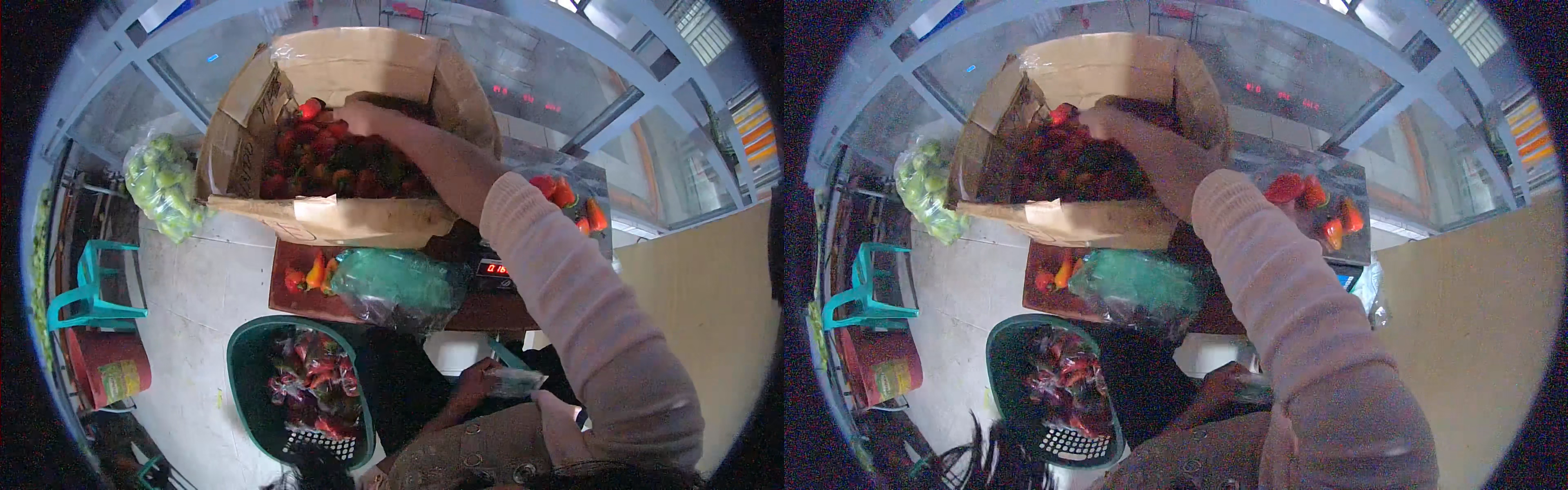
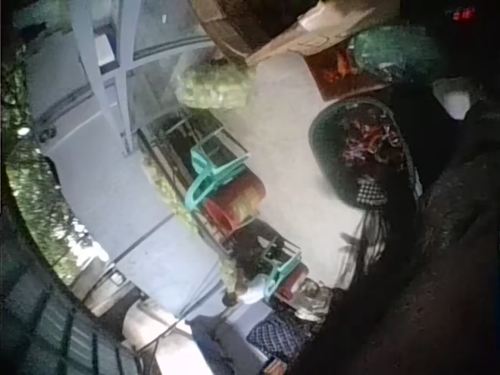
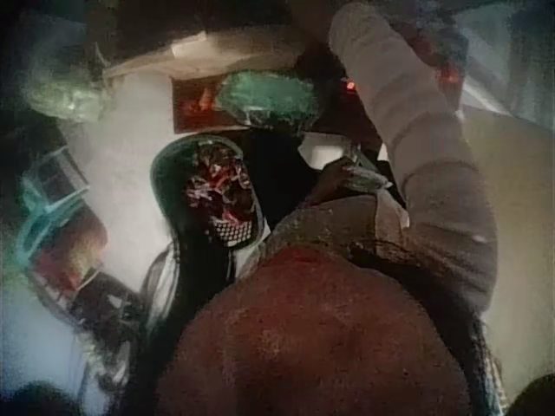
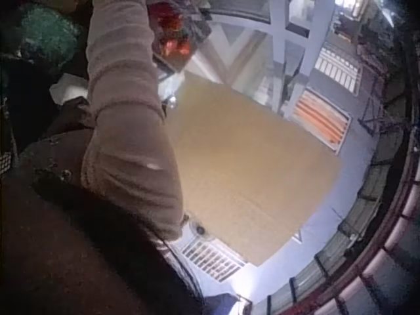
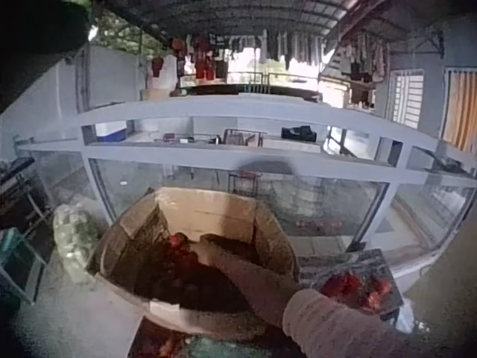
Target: The person weighs peppers from a cardboard box on a digital scale, packs them into a plastic bag, and seals the bag by hand.
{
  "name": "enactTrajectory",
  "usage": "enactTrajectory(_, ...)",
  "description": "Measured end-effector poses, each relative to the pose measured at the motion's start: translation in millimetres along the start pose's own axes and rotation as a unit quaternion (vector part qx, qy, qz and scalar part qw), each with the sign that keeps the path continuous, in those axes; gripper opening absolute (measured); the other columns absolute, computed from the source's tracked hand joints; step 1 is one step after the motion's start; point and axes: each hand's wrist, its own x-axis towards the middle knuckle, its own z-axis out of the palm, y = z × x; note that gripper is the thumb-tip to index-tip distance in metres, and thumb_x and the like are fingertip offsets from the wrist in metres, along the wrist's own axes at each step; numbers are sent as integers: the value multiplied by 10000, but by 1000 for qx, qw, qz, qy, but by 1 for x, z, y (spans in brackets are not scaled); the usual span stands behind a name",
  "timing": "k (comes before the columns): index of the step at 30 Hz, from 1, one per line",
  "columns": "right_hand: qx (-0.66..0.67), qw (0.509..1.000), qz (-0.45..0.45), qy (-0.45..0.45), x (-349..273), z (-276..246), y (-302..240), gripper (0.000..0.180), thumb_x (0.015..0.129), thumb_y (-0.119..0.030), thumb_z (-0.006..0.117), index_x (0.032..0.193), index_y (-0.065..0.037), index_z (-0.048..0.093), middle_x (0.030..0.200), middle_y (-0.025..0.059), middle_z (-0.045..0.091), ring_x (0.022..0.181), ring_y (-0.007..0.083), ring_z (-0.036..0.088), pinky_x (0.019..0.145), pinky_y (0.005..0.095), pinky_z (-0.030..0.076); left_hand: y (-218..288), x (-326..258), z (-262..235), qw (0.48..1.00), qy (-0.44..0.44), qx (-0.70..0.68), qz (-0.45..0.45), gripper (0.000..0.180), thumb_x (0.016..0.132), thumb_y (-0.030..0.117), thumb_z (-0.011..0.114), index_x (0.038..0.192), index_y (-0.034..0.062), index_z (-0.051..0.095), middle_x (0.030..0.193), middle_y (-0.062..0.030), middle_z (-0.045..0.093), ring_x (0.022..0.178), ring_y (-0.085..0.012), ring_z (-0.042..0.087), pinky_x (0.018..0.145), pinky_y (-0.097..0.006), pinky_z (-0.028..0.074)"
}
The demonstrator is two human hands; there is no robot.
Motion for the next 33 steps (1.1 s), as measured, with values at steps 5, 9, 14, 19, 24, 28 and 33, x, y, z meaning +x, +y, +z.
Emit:
enactTrajectory(5,366,919,-70,125,-34,-96,9,369,741,-217,593,1060,-61,497,863,92,586,776,153,566,661,271,446,-4,10,1,997,9,79,0,231,735,102,517,959,48,504,893,-80,570,793,-173,542,706,-286,426)
enactTrajectory(9,279,898,-77,332,-142,-156,-14,402,774,-221,573,1120,-67,435,954,79,546,873,139,531,759,259,427,8,-3,-14,999,36,17,20,227,728,113,526,939,29,519,851,-87,560,814,-170,526,729,-265,403)
enactTrajectory(14,186,939,174,230,-328,-141,6,360,765,-94,574,1096,-44,442,964,70,539,900,147,519,766,268,424,0,10,-7,985,55,162,4,239,711,103,533,938,28,530,897,-114,566,856,-207,537,762,-291,398)
enactTrajectory(19,146,927,265,224,-399,-76,-41,394,712,-80,588,1075,-29,443,924,130,543,858,227,541,738,330,429,-12,7,-19,982,76,164,51,235,703,100,530,924,18,524,852,-131,574,827,-253,556,736,-326,415)
enactTrajectory(24,-159,901,278,292,-399,-43,-50,268,782,-220,497,978,-37,486,851,180,546,720,344,550,628,421,439,0,-3,-19,972,73,209,72,271,712,109,547,957,-3,518,911,-159,563,863,-254,547,749,-346,413)
enactTrajectory(28,-101,908,310,264,-397,-46,-56,389,659,-143,593,1027,-60,499,992,154,500,913,322,486,795,400,384,-14,-2,-23,982,118,133,59,293,733,126,545,999,7,513,942,-159,551,883,-257,539,764,-352,410)
enactTrajectory(33,-50,904,361,223,-407,-75,-83,301,682,-172,577,962,-74,531,986,156,493,950,327,460,839,410,354,0,-8,-17,962,108,251,16,299,749,159,550,1025,50,513,982,-138,547,907,-282,529,784,-361,404)
